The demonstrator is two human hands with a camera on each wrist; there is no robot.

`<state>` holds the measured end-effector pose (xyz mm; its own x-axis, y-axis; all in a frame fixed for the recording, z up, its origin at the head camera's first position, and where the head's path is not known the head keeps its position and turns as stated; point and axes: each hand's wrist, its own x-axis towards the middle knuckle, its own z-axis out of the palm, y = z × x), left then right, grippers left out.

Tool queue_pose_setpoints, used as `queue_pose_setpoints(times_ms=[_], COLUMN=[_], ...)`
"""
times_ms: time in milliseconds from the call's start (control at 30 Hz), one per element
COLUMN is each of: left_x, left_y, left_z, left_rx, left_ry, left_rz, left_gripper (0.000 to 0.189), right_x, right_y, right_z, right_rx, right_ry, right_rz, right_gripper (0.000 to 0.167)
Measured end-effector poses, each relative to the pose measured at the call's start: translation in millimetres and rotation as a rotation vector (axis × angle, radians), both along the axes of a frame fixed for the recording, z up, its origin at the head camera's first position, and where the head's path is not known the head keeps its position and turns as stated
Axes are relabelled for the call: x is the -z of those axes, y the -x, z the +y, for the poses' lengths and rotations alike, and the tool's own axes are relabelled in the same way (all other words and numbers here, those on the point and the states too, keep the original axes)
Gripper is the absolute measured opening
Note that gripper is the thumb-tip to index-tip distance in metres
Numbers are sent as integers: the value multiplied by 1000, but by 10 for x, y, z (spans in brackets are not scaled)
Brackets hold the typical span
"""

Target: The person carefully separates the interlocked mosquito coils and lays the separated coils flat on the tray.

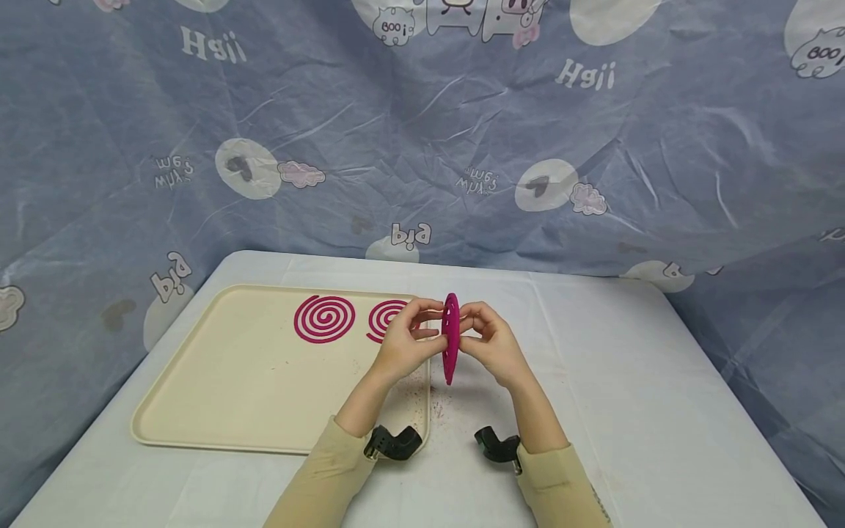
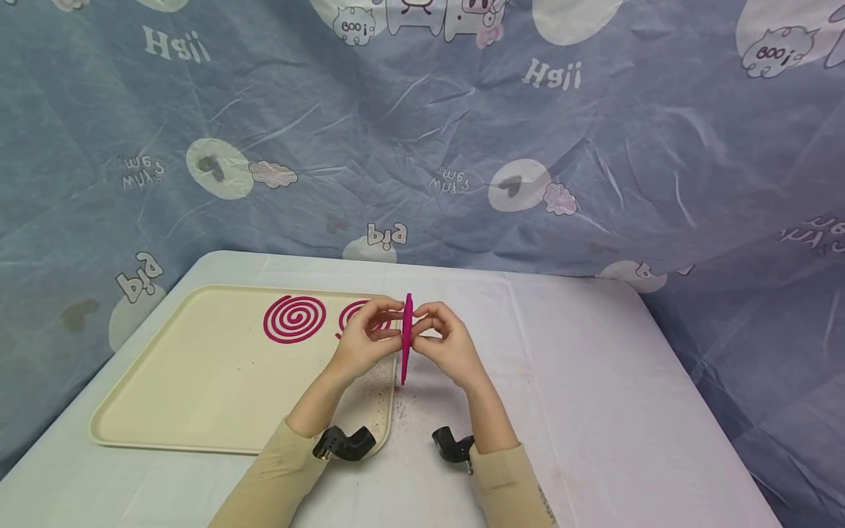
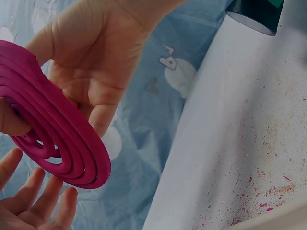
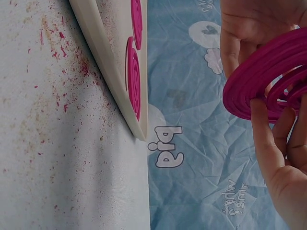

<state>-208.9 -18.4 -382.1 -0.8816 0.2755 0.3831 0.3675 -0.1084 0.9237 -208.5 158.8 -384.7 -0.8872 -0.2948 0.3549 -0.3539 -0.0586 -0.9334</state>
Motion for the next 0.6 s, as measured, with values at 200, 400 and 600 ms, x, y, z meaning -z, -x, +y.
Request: queue_pose_setpoints(times_ms=[200, 400, 600], left_x=[-156, -142, -119], left_y=[-106, -94, -85], left_z=[-28, -31, -30], left_rx=[22, 56, 53], left_ry=[15, 1, -3], left_rz=[-1, -27, -25], left_gripper=[39, 41, 45], right_x=[-13, -6, 14], right_y=[-8, -1, 18], right_z=[10, 14, 24], right_rx=[-49, -80, -87], right_ry=[8, 24, 34], right_rz=[-30, -14, -16], right_gripper=[48, 55, 58])
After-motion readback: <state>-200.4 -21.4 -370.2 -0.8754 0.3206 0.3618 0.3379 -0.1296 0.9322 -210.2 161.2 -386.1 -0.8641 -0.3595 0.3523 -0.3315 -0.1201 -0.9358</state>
